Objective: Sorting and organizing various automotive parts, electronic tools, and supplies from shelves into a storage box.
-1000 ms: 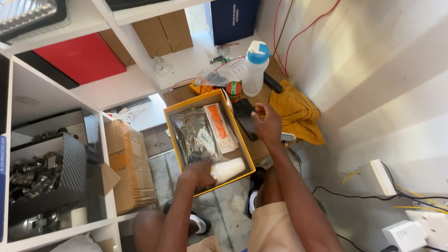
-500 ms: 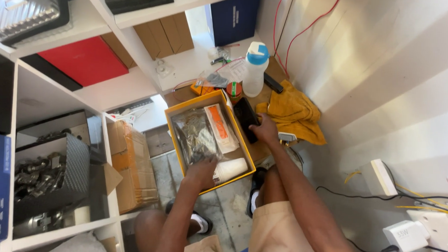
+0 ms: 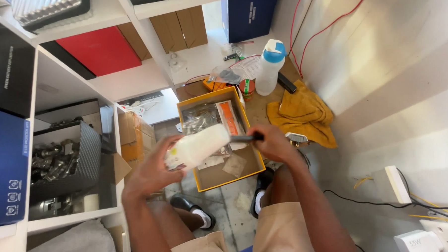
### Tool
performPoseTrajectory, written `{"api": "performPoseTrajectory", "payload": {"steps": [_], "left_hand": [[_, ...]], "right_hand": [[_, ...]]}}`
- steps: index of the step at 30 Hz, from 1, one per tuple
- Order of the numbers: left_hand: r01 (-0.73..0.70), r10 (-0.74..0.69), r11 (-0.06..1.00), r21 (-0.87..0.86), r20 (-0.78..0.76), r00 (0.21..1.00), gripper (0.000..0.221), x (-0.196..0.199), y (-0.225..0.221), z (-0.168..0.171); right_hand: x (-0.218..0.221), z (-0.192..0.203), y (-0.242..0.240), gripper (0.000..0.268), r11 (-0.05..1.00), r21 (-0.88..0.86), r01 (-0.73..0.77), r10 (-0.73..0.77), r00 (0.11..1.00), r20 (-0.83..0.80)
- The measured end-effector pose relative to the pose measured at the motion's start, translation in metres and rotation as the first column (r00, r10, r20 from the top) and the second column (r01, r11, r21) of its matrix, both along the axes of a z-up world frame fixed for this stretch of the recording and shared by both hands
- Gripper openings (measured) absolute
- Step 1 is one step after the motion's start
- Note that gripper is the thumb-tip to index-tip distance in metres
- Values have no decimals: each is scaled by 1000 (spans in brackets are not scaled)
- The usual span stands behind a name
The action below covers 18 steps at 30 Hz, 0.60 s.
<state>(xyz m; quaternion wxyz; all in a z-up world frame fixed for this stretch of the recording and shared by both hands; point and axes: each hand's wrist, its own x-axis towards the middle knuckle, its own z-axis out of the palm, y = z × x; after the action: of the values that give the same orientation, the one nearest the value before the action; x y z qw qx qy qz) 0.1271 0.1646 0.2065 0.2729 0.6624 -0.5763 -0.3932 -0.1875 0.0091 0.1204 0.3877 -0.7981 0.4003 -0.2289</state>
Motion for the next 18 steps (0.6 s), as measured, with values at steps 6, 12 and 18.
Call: {"api": "performPoseTrajectory", "payload": {"steps": [6, 12, 18], "left_hand": [[13, -10, 1000, 23, -138, 990, 92, 3, 3, -23], [4, -10, 1000, -29, -204, 979, 85, -5, -12, -54], [-67, 47, 996, -66, -270, 962, 84, -8, -22, -63]], "right_hand": [[49, -73, -3, 27, 897, 314, -310, 416, 833, -365], [70, -88, 3, 29, 950, 197, -241, 311, 775, -551], [41, -123, 1, 19, 839, -43, -542, 470, 764, -442]]}}
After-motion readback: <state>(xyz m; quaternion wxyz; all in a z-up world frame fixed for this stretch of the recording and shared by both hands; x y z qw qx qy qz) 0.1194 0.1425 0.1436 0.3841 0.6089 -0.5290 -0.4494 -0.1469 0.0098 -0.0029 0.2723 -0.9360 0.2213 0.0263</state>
